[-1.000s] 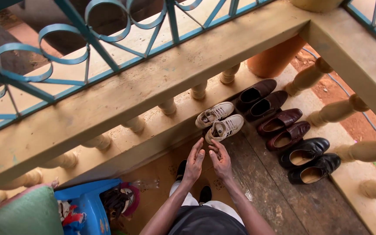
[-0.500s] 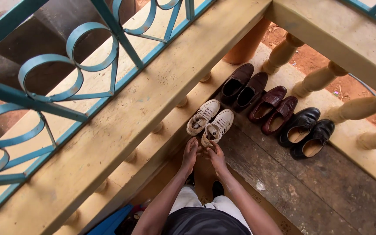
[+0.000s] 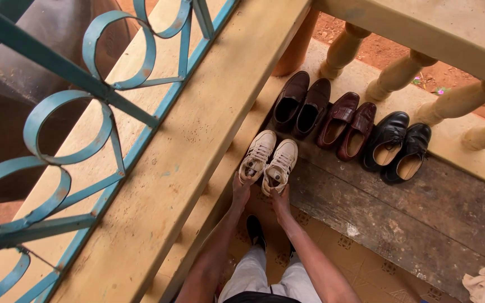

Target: The person is cleaning several pairs of shoes on a balcony using a cloth.

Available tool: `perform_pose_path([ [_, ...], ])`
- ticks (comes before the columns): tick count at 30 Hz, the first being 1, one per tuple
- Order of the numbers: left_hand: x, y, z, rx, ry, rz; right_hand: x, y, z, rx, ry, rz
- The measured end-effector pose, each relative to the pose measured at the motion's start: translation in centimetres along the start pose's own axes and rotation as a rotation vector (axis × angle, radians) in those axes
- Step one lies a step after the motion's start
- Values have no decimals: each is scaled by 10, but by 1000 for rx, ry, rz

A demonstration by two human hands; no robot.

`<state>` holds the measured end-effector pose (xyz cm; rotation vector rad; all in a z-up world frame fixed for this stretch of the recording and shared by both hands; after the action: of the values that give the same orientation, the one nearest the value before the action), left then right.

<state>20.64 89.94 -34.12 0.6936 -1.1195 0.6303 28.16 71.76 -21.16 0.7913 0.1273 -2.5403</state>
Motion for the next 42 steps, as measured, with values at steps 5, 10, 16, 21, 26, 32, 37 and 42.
perform_pose_path([
  [5, -1, -3, -21, -52, 101, -39, 9, 7, -28, 59, -135, 40],
  [10, 67, 4, -3, -113, 360, -118, 23, 13, -52, 43, -149, 60],
  [16, 52, -9, -4, -164, 481, 123, 27, 3, -65, -13, -125, -67],
  [21, 71, -14, 30, -167, 630, 198, 28, 10, -72, 10, -19, -386],
  [26, 76, -24, 72, -220, 583, 282, 34, 38, -37, 76, -90, -336],
  [32, 71, -39, 118, -319, 532, 279, 70, 75, -2, 112, -70, -330],
  [37, 82, -55, 156, -396, 519, 221, 105, 104, 19, 106, -78, -479],
  [42, 86, -80, 190, -472, 504, 187, 139, 139, 32, 146, -87, -554],
])
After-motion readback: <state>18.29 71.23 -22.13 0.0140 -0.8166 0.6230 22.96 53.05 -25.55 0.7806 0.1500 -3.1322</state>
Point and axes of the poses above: each hand's wrist, its own z-axis away from the middle knuckle, its own y-axis out of the back of the hand, x = y × z, the point moved 6 cm from there along -z, towards the middle knuckle, and after that the axes turned 8 degrees about -y, right-handed, at the moved point
